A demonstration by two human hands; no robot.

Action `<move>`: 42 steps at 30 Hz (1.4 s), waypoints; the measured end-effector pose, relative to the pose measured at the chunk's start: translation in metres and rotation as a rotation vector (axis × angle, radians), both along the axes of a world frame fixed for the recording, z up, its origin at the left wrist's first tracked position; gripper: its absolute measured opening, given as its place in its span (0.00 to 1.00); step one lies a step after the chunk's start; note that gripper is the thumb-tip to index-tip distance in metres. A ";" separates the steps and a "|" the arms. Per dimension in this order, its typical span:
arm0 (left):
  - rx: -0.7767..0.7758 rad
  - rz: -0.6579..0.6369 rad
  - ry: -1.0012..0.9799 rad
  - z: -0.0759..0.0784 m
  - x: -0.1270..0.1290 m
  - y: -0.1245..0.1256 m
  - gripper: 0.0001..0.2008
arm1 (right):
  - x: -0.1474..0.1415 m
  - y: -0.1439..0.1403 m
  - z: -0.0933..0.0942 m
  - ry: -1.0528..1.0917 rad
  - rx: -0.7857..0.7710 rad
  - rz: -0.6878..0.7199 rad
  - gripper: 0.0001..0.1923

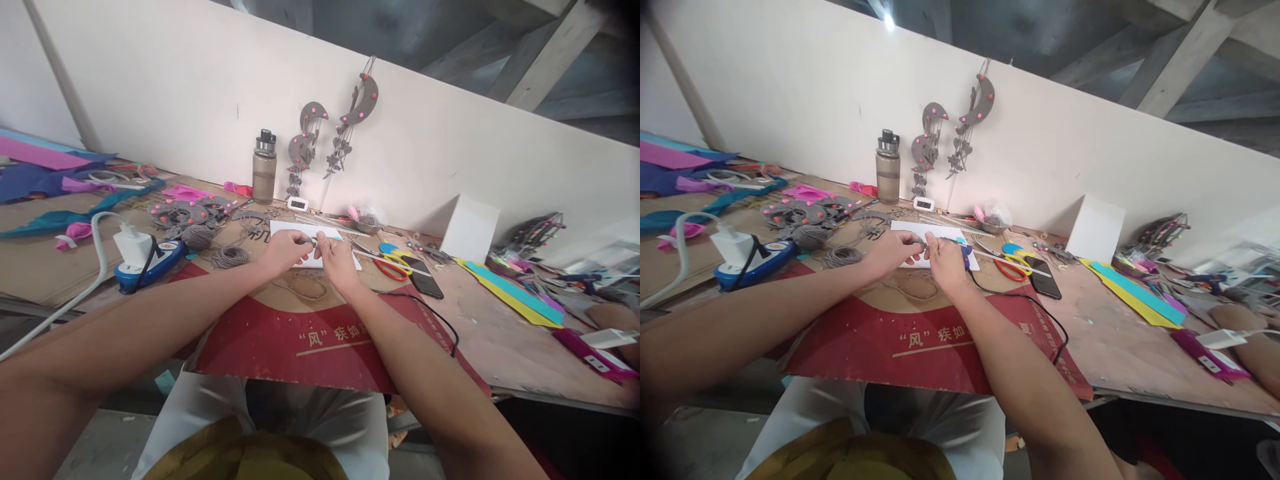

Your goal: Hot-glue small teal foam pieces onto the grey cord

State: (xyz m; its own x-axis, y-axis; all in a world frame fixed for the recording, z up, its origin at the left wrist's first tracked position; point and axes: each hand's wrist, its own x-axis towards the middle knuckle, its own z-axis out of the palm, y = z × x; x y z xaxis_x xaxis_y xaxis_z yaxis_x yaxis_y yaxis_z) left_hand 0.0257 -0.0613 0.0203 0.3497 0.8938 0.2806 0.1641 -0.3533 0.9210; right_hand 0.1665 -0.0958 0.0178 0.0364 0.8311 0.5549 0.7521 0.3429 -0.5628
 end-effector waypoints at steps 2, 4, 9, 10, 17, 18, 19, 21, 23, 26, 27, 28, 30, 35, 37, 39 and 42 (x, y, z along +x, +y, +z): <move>-0.059 -0.001 -0.049 0.000 0.000 0.002 0.04 | 0.000 -0.002 0.003 0.028 -0.010 -0.001 0.31; -0.108 0.002 -0.099 -0.001 0.000 0.004 0.04 | 0.001 -0.003 0.005 0.040 0.001 -0.005 0.29; -0.191 -0.054 -0.233 -0.002 0.000 0.006 0.07 | 0.002 -0.004 0.008 0.057 0.048 0.027 0.12; -0.203 -0.076 -0.257 -0.003 -0.001 0.007 0.08 | 0.003 -0.003 0.008 0.065 0.050 0.035 0.09; -0.233 -0.170 -0.366 -0.009 0.002 0.013 0.10 | 0.008 0.003 0.004 0.043 0.122 0.014 0.05; -0.234 -0.172 -0.366 -0.009 0.002 0.013 0.10 | 0.008 0.002 0.004 0.039 0.125 0.015 0.05; -0.234 -0.171 -0.366 -0.009 0.002 0.013 0.10 | 0.008 0.002 0.004 0.033 0.126 0.015 0.06; -0.234 -0.169 -0.363 -0.008 0.003 0.013 0.09 | 0.008 0.001 0.005 0.016 0.129 0.013 0.06; -0.237 -0.169 -0.357 -0.007 0.003 0.012 0.09 | 0.007 0.000 0.006 -0.011 0.141 0.007 0.06; -0.237 -0.174 -0.346 -0.005 0.003 0.009 0.08 | 0.006 0.000 0.007 -0.060 0.163 -0.011 0.08; -0.233 -0.175 -0.339 -0.004 0.003 0.008 0.08 | 0.005 0.000 0.007 -0.075 0.169 -0.017 0.09; -0.228 -0.175 -0.327 -0.003 0.003 0.006 0.09 | 0.005 0.001 0.007 -0.089 0.173 -0.023 0.10; -0.215 -0.174 -0.295 -0.001 0.002 0.004 0.09 | 0.006 0.001 0.007 -0.112 0.179 -0.026 0.11; -0.132 -0.150 -0.178 0.000 0.001 0.003 0.11 | 0.006 0.000 0.008 -0.154 0.184 -0.029 0.12; -0.098 -0.160 -0.140 -0.001 0.000 0.004 0.11 | 0.006 -0.001 0.009 -0.167 0.177 -0.038 0.12; -0.088 -0.175 -0.133 -0.003 0.000 0.006 0.11 | 0.006 -0.002 0.009 -0.170 0.176 -0.042 0.13; -0.100 -0.174 -0.146 -0.004 0.000 0.007 0.12 | 0.007 -0.002 0.009 -0.166 0.183 -0.039 0.13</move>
State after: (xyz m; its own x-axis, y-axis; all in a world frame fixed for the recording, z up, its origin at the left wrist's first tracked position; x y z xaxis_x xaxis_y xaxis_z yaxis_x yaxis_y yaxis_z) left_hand 0.0254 -0.0540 0.0161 0.4627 0.8498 0.2525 -0.0285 -0.2704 0.9623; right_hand 0.1731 -0.0977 0.0267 -0.0380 0.7159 0.6972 0.8434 0.3972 -0.3618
